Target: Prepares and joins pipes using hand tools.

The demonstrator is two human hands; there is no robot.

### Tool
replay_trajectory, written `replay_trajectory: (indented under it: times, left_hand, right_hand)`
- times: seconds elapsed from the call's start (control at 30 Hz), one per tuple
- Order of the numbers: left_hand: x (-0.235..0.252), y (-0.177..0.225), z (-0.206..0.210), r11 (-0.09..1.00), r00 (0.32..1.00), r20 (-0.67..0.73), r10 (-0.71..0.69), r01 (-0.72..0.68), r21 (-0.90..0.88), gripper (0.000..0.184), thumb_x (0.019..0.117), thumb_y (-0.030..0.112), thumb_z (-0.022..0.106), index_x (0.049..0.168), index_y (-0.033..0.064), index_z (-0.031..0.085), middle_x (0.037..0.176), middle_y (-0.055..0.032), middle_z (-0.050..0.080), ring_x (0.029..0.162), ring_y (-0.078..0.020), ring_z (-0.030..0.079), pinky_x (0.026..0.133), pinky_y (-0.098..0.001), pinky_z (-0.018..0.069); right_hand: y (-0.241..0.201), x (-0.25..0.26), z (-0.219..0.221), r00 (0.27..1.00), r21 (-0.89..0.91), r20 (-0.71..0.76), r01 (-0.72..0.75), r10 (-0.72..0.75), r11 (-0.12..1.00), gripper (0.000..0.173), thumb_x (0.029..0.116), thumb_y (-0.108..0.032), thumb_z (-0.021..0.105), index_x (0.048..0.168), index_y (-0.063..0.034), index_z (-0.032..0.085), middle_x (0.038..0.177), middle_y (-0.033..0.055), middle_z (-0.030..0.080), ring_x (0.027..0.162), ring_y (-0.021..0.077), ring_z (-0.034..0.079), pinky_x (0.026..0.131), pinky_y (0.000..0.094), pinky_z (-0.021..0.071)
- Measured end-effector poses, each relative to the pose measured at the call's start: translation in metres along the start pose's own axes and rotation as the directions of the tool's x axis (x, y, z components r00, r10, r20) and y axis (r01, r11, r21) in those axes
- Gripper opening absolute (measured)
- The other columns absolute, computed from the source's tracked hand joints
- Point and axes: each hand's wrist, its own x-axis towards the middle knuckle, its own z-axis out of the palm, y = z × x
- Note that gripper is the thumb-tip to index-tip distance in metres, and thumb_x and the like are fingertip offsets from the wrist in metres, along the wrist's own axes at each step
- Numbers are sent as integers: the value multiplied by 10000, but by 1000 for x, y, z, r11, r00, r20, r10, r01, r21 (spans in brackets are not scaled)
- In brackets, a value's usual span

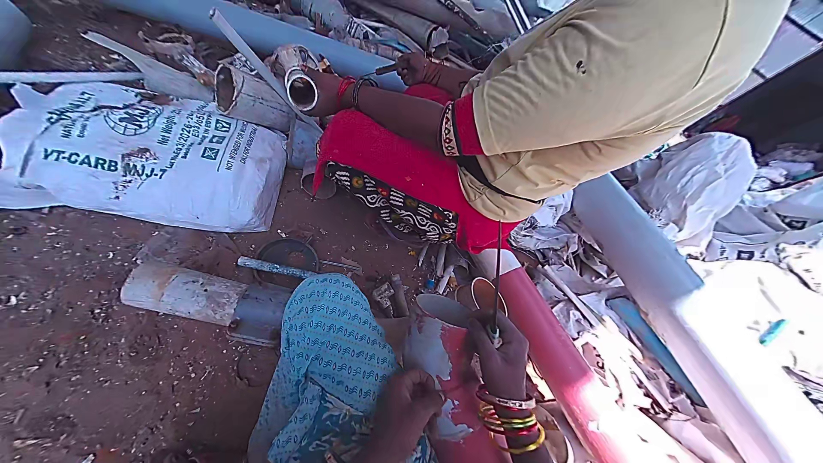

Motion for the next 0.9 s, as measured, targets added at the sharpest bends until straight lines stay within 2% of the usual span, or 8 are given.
replay_trajectory:
  times: [0.17, 0.3, 0.37, 0.5, 0.57, 0.7, 0.77, 0.9]
  left_hand:
    - [-1, -4, 0, 995, 998, 38, 52, -55, 87, 33, 956, -22, 579, 966, 6, 593, 682, 38, 593, 541, -21, 570, 544, -180, 508]
    - [-4, -4, 1, 986, 997, 42, 66, -72, 153, 97, 962, 1, 585, 1043, -42, 614, 740, 4, 609, 580, -19, 566, 570, -187, 501]
    - [-5, -1, 0, 950, 995, 57, 83, -97, 297, 154, 971, 32, 588, 1092, -57, 624, 789, -41, 619, 623, -52, 561, 608, -218, 492]
    - [-7, 18, -3, 587, 971, 146, 192, -232, 776, 258, 1000, 100, 573, 1193, -37, 674, 980, -226, 708, 855, -364, 699, 783, -523, 553]
    - [-6, 23, -4, 419, 962, 176, 210, -251, 873, 274, 1010, 115, 571, 1228, -15, 675, 1112, -261, 684, 967, -428, 698, 816, -568, 556]
    - [-6, 9, -5, 319, 923, 191, 334, -301, 899, 255, 1003, 104, 573, 1182, -16, 708, 1096, -261, 698, 949, -433, 713, 787, -556, 577]
    - [-5, -5, -4, 232, 845, 213, 491, -362, 903, 218, 970, 85, 602, 1099, -19, 745, 989, -241, 717, 837, -403, 734, 704, -519, 600]
    - [-1, -18, -1, 98, 744, 295, 599, -434, 895, 181, 935, 46, 629, 1028, -31, 764, 919, -222, 714, 760, -367, 735, 635, -462, 607]
  right_hand:
    - [-1, -1, 0, 1000, -26, -13, 1, -2, 1000, 151, 875, -123, 585, 839, 11, 643, 700, -69, 563, 621, -111, 500, 593, 87, 414]
    - [-2, -1, 1, 1000, -24, -14, 8, -8, 1000, 149, 871, -114, 582, 839, 19, 641, 683, -74, 550, 606, -120, 489, 587, 77, 405]
    - [-3, -1, 1, 1000, -25, -16, 3, -3, 1000, 144, 864, -116, 588, 835, 14, 642, 683, -72, 553, 607, -121, 489, 587, 76, 404]
    - [-1, 0, 0, 1000, -36, -6, 7, -7, 999, 166, 872, -138, 587, 847, 14, 649, 682, -68, 559, 602, -110, 493, 585, 89, 410]
    - [-2, -1, 0, 1000, -40, -6, 7, -7, 999, 172, 871, -136, 587, 842, 23, 647, 686, -59, 562, 611, -105, 494, 595, 95, 409]
    - [-1, -2, 1, 1000, -36, -4, 25, -26, 999, 181, 869, -124, 588, 845, 45, 649, 702, -48, 579, 632, -112, 501, 616, 81, 410]
    - [-2, -2, 2, 1000, -62, -6, 9, -9, 998, 182, 870, -128, 582, 836, 38, 648, 691, -34, 567, 624, -85, 499, 605, 110, 406]
    - [-2, 0, 0, 1000, -99, -20, 1, -3, 995, 188, 861, -141, 589, 836, 30, 662, 690, -4, 587, 625, -40, 521, 610, 154, 421]
